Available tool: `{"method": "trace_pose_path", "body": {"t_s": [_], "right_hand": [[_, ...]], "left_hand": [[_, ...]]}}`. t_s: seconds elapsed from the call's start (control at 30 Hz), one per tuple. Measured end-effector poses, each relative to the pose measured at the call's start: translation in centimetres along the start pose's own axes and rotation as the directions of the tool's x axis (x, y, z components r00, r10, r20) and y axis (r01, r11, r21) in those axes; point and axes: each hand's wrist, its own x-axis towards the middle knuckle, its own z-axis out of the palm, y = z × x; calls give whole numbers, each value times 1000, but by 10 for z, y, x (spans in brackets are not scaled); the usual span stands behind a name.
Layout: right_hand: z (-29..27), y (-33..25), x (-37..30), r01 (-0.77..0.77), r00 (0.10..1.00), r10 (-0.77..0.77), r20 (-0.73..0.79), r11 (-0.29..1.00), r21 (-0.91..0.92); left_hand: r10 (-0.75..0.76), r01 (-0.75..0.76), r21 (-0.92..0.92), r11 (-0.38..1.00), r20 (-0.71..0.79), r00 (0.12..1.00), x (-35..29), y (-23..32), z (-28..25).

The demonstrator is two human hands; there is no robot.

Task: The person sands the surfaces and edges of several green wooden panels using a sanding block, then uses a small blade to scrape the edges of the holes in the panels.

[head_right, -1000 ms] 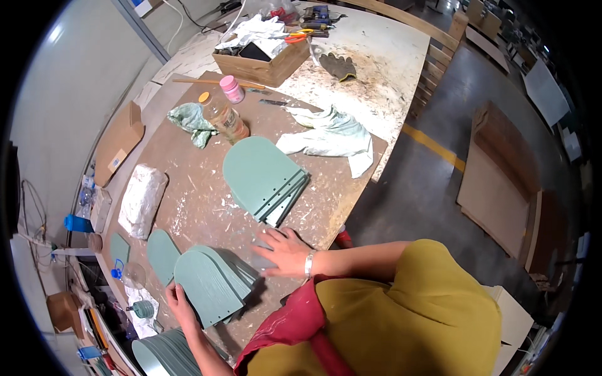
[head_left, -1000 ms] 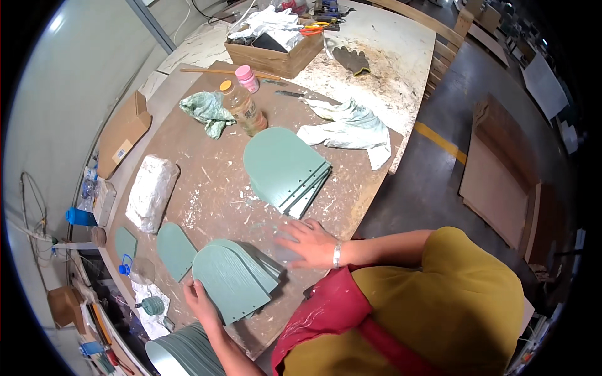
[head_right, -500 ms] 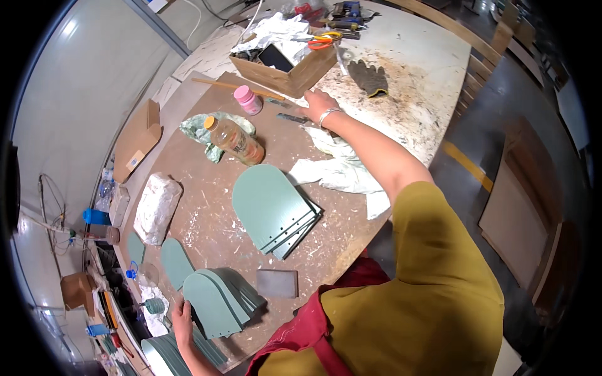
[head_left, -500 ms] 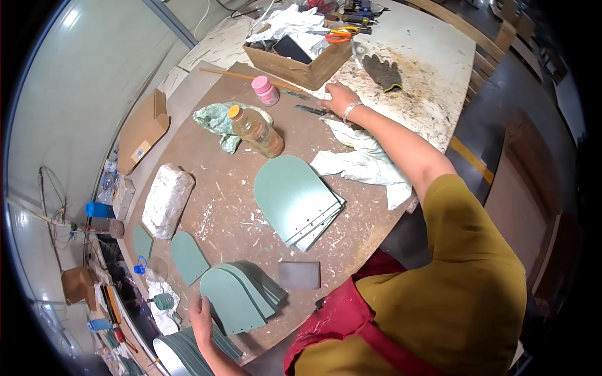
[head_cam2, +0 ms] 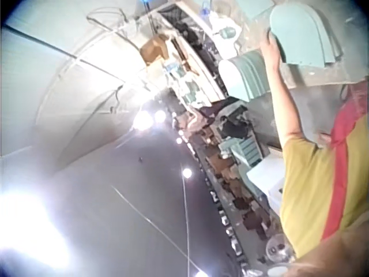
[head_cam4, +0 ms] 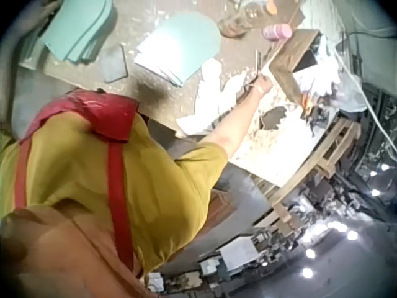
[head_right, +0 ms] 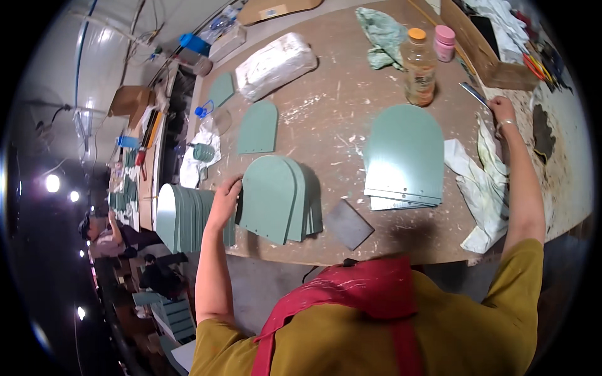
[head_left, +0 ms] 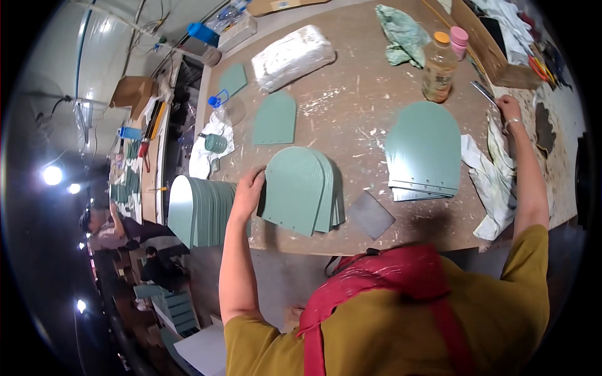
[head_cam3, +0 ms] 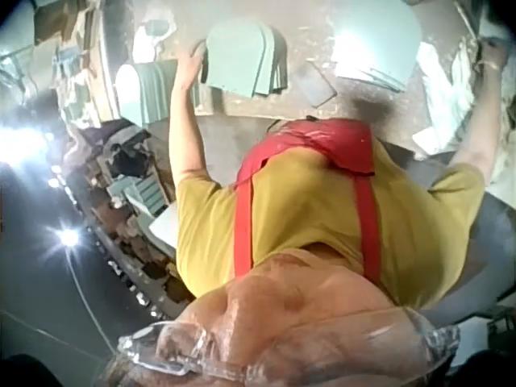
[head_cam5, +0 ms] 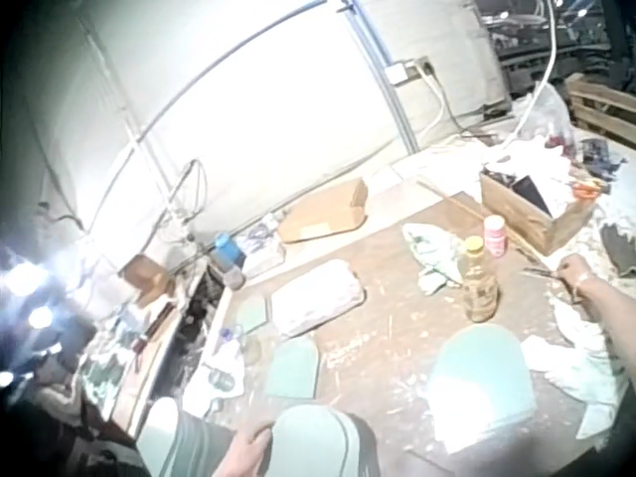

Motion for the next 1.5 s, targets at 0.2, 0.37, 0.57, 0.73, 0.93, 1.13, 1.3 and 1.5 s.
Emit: {"method": "trace_pose_path", "body": {"t_s": [0.2,0.37,0.57,0.73,0.93,1.13,1.3,1.5], "right_hand": [[-37,-98,-66,-211,971,122,208,843,495],[-17,-257,-206,-385,920,-60,388,68,921],[77,-417,-285,-690,595,-386,705,206,694],[115,-475,-302,-606,530,-409,742,430,670],[156,-495,-314,-521,552,-228,802,657,545],[182,-522,-324,162,643,-366,673,924,347],[196,-536,-326,325,670,-372,643,925,197],[202,-543,-331,341,691,-406,598,913,225]], "left_hand": [[-190,179,-312,933,-5,982,-37,-21,9],[-208,172,-465,868,-27,978,-40,-35,26],[-141,100,-487,868,-47,989,-43,-50,33],[-87,27,-608,794,-68,994,-44,-45,40],[-54,-11,-709,705,-69,996,-40,-59,53],[-13,-52,-713,700,-86,996,-37,-65,60],[24,-89,-711,697,-102,995,-36,-66,61],[70,-139,-643,753,-132,989,-37,-63,58]]}}
